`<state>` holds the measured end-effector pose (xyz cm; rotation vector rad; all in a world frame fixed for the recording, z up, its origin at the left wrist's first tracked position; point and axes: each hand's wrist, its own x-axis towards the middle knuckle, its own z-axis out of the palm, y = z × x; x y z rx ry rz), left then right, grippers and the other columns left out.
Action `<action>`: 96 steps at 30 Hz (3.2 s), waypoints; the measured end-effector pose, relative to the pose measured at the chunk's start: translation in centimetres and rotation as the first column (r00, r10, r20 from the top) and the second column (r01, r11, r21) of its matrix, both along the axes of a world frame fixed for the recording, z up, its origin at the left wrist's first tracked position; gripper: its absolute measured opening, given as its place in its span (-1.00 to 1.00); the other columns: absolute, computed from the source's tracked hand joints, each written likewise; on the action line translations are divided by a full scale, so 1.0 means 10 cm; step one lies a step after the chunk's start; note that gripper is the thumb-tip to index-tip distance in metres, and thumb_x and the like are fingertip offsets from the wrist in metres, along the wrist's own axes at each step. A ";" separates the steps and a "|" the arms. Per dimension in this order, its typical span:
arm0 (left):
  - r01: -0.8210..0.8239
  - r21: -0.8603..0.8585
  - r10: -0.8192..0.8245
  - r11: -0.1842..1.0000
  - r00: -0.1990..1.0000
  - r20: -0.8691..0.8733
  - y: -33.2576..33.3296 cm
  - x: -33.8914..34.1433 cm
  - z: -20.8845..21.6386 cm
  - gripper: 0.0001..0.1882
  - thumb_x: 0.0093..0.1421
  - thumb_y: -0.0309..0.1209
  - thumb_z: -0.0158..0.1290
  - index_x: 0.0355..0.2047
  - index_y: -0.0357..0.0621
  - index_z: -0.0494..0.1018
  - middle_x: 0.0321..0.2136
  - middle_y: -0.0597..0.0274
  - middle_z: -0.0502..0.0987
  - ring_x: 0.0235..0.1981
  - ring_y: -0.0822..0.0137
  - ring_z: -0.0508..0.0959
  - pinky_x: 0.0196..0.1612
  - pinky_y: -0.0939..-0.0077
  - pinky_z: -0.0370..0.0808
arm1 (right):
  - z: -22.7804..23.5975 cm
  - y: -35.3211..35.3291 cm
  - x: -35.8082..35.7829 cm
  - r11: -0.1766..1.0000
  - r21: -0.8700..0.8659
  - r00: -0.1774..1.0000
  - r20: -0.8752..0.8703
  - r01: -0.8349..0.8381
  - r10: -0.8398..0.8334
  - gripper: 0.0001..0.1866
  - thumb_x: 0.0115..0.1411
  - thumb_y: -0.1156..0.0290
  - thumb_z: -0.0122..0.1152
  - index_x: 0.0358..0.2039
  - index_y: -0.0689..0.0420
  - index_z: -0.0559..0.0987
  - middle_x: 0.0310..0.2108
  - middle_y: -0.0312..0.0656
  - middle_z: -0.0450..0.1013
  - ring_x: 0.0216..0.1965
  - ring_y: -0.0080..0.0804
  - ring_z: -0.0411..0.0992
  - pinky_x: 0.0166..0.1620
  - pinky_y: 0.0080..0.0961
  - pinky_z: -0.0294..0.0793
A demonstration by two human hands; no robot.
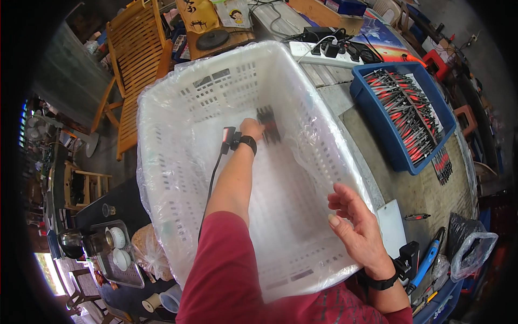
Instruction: The person picks up metal tool bits from a white basket and places them on a workbench. They then use a blue rotary tool to attach a bit to the tool's chuck, repeating the process with additional bits.
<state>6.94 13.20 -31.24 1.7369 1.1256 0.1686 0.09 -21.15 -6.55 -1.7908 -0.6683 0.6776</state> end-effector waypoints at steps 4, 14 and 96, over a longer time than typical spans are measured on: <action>0.059 0.191 -0.050 0.980 0.997 -0.053 0.06 0.02 -0.07 -0.81 -0.10 -0.54 0.13 -0.70 -0.26 0.32 -0.73 0.19 0.40 -0.76 0.37 0.43 -0.69 0.50 0.42 | 0.00 -0.02 0.01 0.999 -0.015 0.999 0.029 -0.032 0.032 -0.47 0.06 0.38 0.09 0.06 0.22 0.24 -0.15 -0.11 0.36 -0.16 -0.38 0.34 -0.10 -0.49 0.32; -0.066 0.363 0.048 0.929 0.997 0.058 0.04 0.02 -0.33 -0.86 -0.08 -0.46 0.12 -0.63 -0.25 0.40 -0.75 0.18 0.44 -0.76 0.34 0.47 -0.64 0.49 0.44 | -0.01 -0.04 -0.01 0.999 -0.015 0.998 0.040 -0.038 0.039 -0.48 0.04 0.42 0.10 0.03 0.23 0.26 -0.18 -0.10 0.36 -0.17 -0.35 0.35 -0.11 -0.50 0.32; 0.450 0.570 -0.717 0.687 0.546 0.434 -1.60 0.09 2.67 -0.87 0.08 -0.43 0.04 -0.48 -0.27 0.45 -0.66 0.46 0.40 -0.62 0.65 0.30 -0.57 0.75 0.23 | 0.05 -0.45 -0.29 0.953 0.272 0.838 0.544 -0.130 -0.041 -0.78 -0.04 0.48 0.09 -0.34 0.24 0.41 -0.44 -0.07 0.32 -0.35 -0.12 0.34 -0.30 -0.32 0.34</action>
